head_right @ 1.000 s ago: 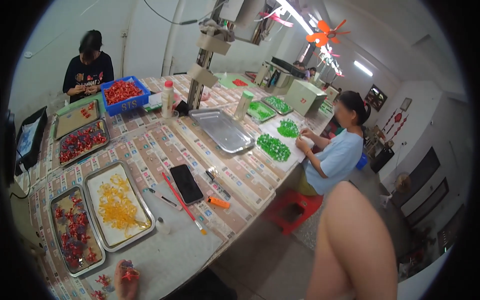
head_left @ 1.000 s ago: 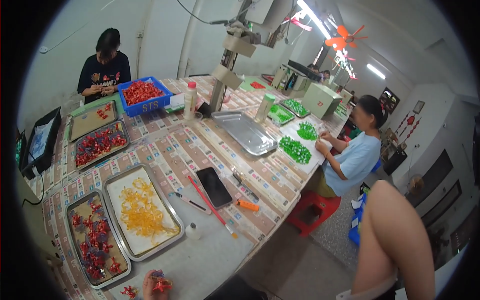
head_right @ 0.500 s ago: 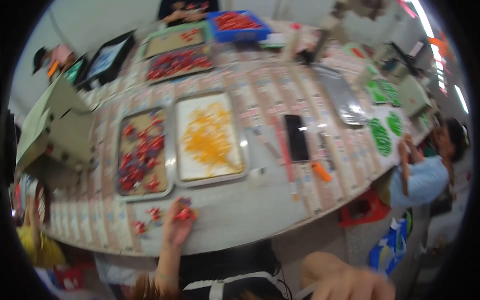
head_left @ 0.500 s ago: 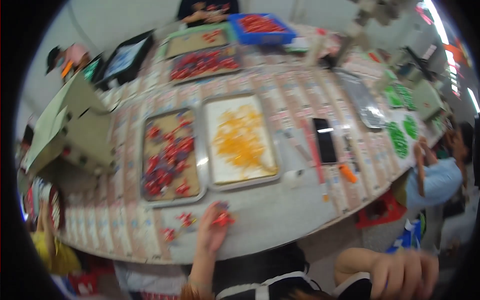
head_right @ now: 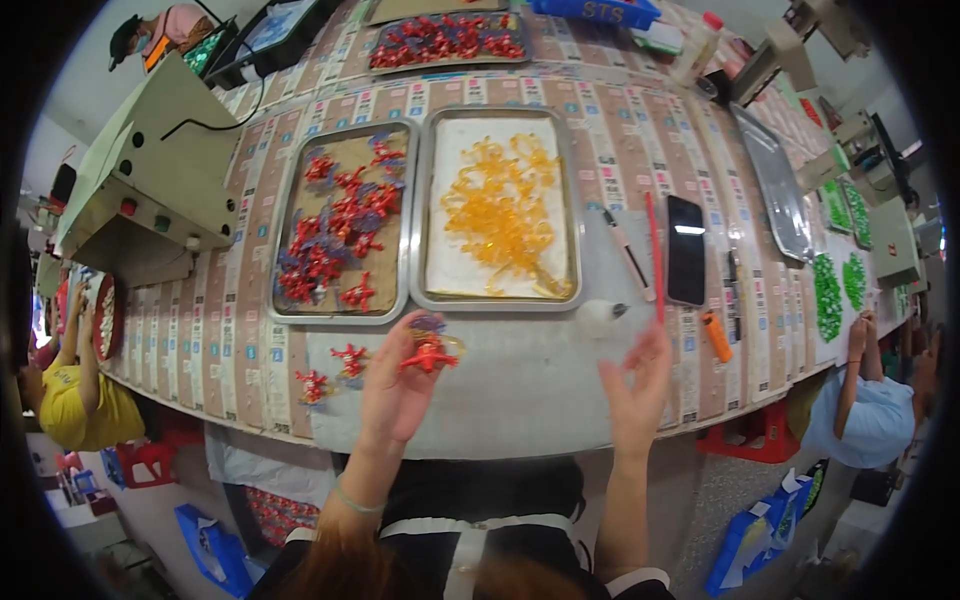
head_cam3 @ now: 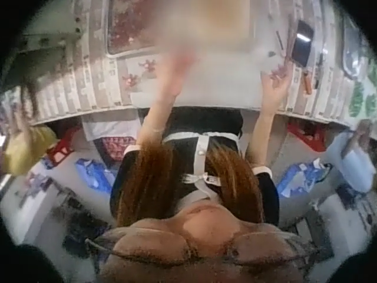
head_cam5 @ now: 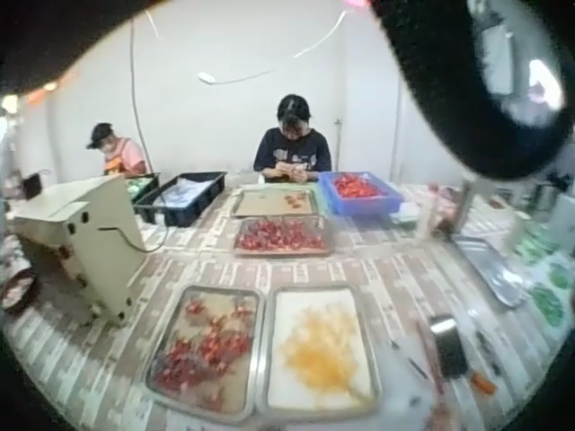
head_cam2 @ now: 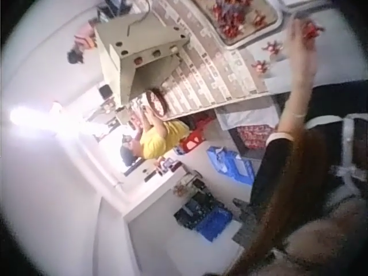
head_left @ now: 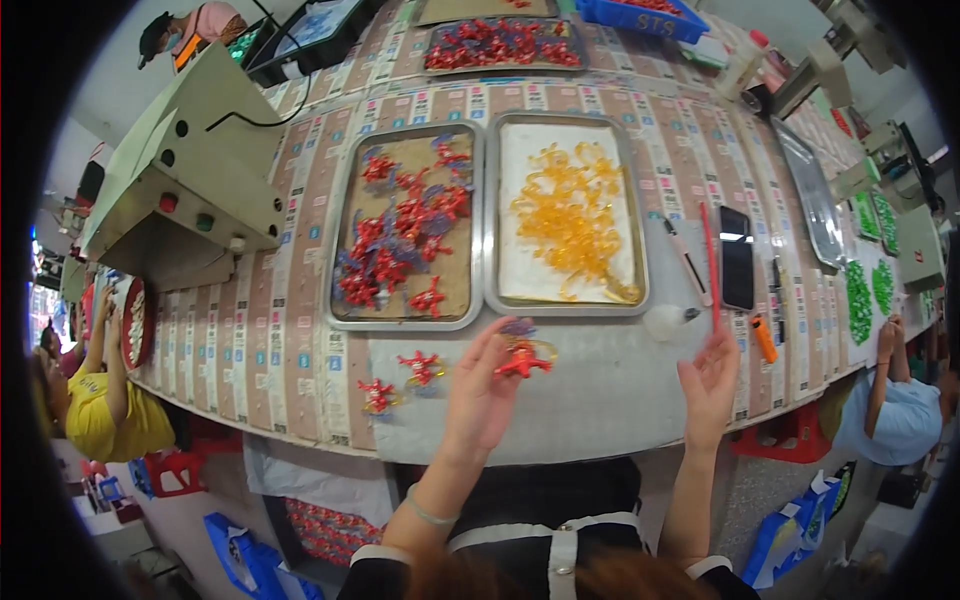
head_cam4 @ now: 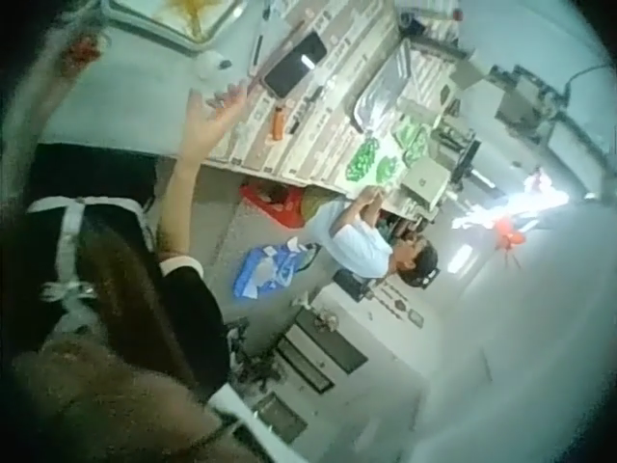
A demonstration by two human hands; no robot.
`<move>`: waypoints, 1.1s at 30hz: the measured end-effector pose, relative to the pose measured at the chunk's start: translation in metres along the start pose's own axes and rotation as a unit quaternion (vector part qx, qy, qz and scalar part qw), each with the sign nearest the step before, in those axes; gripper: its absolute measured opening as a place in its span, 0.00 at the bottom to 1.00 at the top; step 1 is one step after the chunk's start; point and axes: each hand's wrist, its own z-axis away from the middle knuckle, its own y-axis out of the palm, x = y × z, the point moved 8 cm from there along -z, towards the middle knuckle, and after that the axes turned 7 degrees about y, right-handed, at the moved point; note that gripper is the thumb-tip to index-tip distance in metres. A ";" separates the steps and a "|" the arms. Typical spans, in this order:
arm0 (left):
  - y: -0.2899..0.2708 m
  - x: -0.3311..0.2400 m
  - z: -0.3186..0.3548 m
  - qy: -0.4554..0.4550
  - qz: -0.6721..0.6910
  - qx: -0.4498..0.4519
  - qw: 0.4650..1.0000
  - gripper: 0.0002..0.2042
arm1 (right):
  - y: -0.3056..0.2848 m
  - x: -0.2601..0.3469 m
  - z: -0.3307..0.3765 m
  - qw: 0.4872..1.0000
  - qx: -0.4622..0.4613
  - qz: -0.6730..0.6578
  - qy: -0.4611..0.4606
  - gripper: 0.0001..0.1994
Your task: The person assembles toy figurines by attaching plastic accessories to the figures, applying glue from a bottle to secure the pieces, and placing the assembled figurines into a storage container.
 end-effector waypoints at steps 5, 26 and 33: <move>0.005 0.008 0.011 -0.030 -0.002 0.002 1.000 0.16 | 0.027 -0.029 -0.023 0.988 -0.033 0.110 -0.102 0.26; 0.016 0.004 0.029 -0.062 0.031 0.036 0.997 0.15 | 0.032 0.068 0.057 0.977 0.078 -0.106 -0.169 0.22; 0.018 0.002 0.032 -0.062 0.014 0.023 0.998 0.15 | 0.035 0.069 0.060 0.978 0.098 -0.044 -0.177 0.22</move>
